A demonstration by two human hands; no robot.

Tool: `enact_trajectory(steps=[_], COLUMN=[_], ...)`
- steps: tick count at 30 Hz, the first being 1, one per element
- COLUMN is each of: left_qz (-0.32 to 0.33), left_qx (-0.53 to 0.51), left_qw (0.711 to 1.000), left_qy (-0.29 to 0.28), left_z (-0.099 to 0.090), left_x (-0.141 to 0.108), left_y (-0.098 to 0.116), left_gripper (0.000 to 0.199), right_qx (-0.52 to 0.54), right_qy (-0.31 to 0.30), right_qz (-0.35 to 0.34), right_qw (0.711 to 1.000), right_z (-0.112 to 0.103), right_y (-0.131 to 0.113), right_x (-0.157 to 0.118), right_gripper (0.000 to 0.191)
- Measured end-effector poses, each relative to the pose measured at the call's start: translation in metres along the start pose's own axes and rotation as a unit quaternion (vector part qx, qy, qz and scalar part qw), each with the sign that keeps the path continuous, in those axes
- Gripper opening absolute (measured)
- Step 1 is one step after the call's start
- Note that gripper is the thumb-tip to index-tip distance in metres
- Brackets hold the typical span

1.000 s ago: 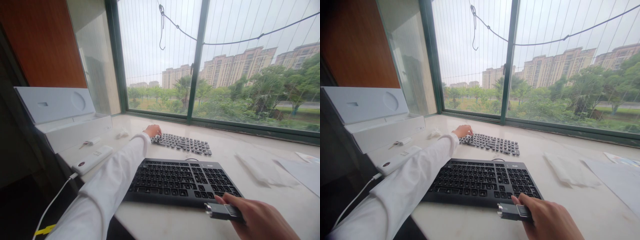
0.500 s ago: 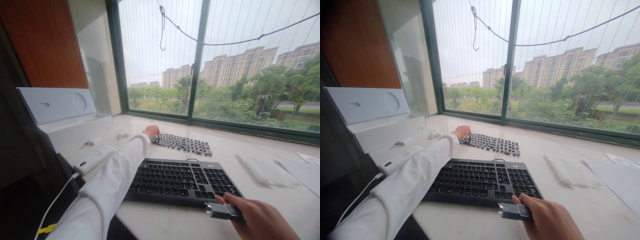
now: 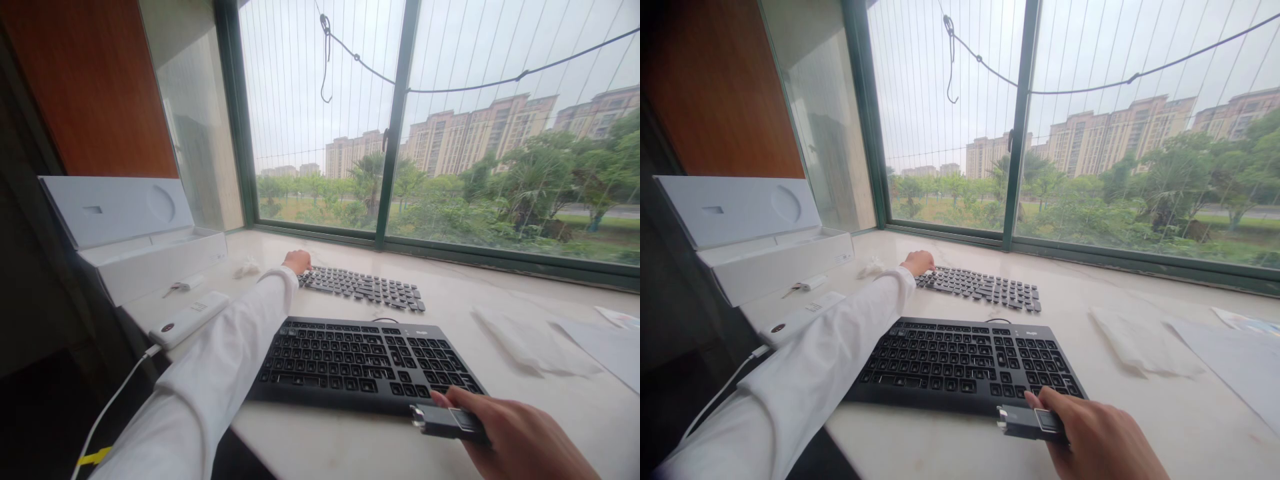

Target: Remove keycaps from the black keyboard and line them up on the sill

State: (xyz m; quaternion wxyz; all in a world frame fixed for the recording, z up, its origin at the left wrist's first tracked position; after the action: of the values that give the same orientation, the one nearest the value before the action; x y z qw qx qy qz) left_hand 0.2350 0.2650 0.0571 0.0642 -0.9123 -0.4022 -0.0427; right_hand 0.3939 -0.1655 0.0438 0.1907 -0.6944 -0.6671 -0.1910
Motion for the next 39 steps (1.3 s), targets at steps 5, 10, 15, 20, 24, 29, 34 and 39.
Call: enact_trajectory(steps=[5, 10, 15, 20, 24, 29, 34, 39], left_qz=[-0.024, -0.031, -0.04, -0.044, -0.046, -0.045, -0.019, 0.044], left_qx=[0.01, 0.003, 0.001, -0.005, -0.009, -0.017, -0.037, -0.059], left_qw=[1.0, 1.0, 0.999, 0.999, 0.999, 0.999, 0.999, 0.997], left_qy=[0.0, 0.002, 0.011, 0.012, 0.014, 0.016, 0.013, 0.008], left_z=[-0.001, 0.0, 0.0, 0.0, 0.0, 0.0, 0.0, -0.003], left_x=[-0.001, -0.001, -0.001, -0.001, 0.0, 0.001, 0.001, -0.001], left_y=[-0.002, 0.0, 0.002, 0.003, 0.002, 0.001, 0.005, 0.016], left_gripper=[0.037, 0.038, 0.04, 0.04, 0.039, 0.037, 0.026, 0.024], right_qx=[-0.011, -0.022, -0.028, -0.029, -0.028, -0.023, -0.021, -0.018], right_qy=[-0.001, -0.002, -0.001, 0.001, 0.005, 0.019, 0.01, 0.011], right_qz=[0.0, -0.005, -0.008, -0.011, -0.008, -0.022, -0.015, -0.011], right_qw=[1.0, 1.0, 1.0, 1.0, 1.0, 0.999, 1.0, 1.0], right_z=[0.002, 0.002, 0.002, 0.001, 0.001, 0.001, 0.002, 0.003], right_y=[0.001, 0.001, 0.0, -0.001, -0.001, 0.0, 0.001, 0.001], right_x=[0.0, -0.001, 0.0, 0.001, 0.001, 0.0, 0.0, 0.0], right_gripper=[0.024, 0.025, 0.027, 0.028, 0.029, 0.028, 0.026, 0.026])
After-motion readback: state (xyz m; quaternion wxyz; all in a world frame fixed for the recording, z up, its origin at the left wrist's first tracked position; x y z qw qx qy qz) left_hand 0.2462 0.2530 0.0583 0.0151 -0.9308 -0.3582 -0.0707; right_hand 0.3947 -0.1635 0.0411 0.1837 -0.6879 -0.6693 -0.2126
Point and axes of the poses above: each hand's wrist, its own x-axis towards the middle knuckle, its own z-axis out of the palm, y = z × x, the point moved 6 cm from there along x, towards the middle knuckle, and after that the axes turned 10 degrees about z, right-handed, at the moved point
